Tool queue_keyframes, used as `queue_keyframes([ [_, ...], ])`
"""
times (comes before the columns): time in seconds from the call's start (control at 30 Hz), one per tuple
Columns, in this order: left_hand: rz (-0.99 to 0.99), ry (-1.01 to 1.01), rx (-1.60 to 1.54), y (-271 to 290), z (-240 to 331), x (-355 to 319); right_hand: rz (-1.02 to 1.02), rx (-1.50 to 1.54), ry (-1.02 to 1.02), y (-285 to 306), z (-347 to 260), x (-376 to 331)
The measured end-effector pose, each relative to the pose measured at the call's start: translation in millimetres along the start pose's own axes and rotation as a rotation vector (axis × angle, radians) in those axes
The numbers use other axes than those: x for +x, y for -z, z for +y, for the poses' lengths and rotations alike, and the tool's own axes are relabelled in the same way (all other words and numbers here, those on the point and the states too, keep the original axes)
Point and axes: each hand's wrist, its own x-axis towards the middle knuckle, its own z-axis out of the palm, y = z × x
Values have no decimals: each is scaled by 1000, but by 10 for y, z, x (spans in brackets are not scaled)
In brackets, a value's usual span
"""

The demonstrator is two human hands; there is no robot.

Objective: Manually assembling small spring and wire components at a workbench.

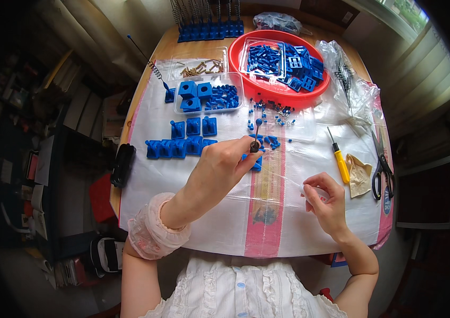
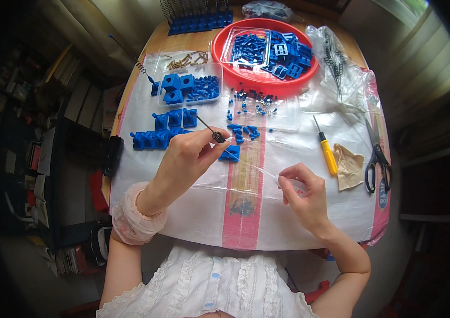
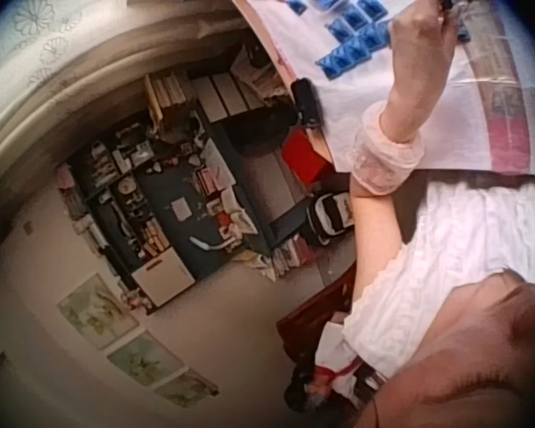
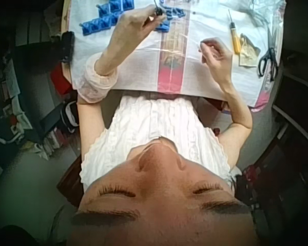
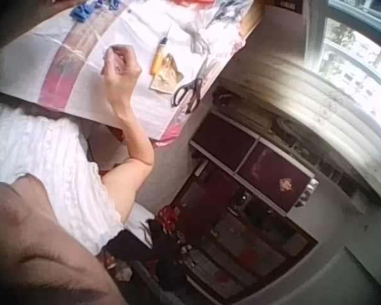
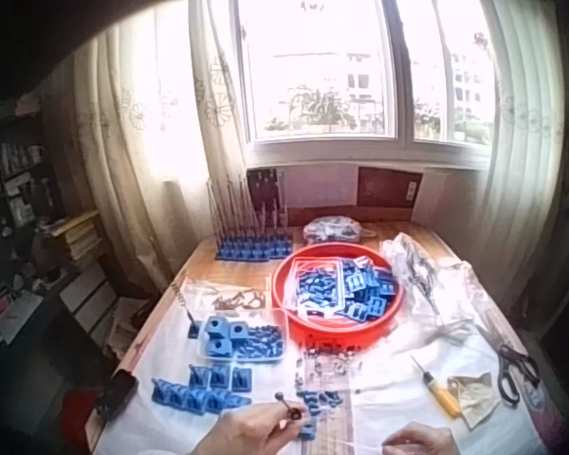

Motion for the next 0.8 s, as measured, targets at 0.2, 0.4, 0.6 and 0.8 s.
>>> queue_keyframes([
  [0.2, -4, -2, 1, -5, -9, -1, -15, 16, -11, 41, -7, -38],
  [0.4, -11, 2, 15, -1, -12, -11, 13, 3, -91, 257, 30, -51],
  [0.6, -2, -8, 11, -8, -11, -4, -12, -25, -44, 407, 105, 187],
  [0.8, 7, -16, -3, -16, -10, 5, -46, -129, 73, 381, 127, 333],
])
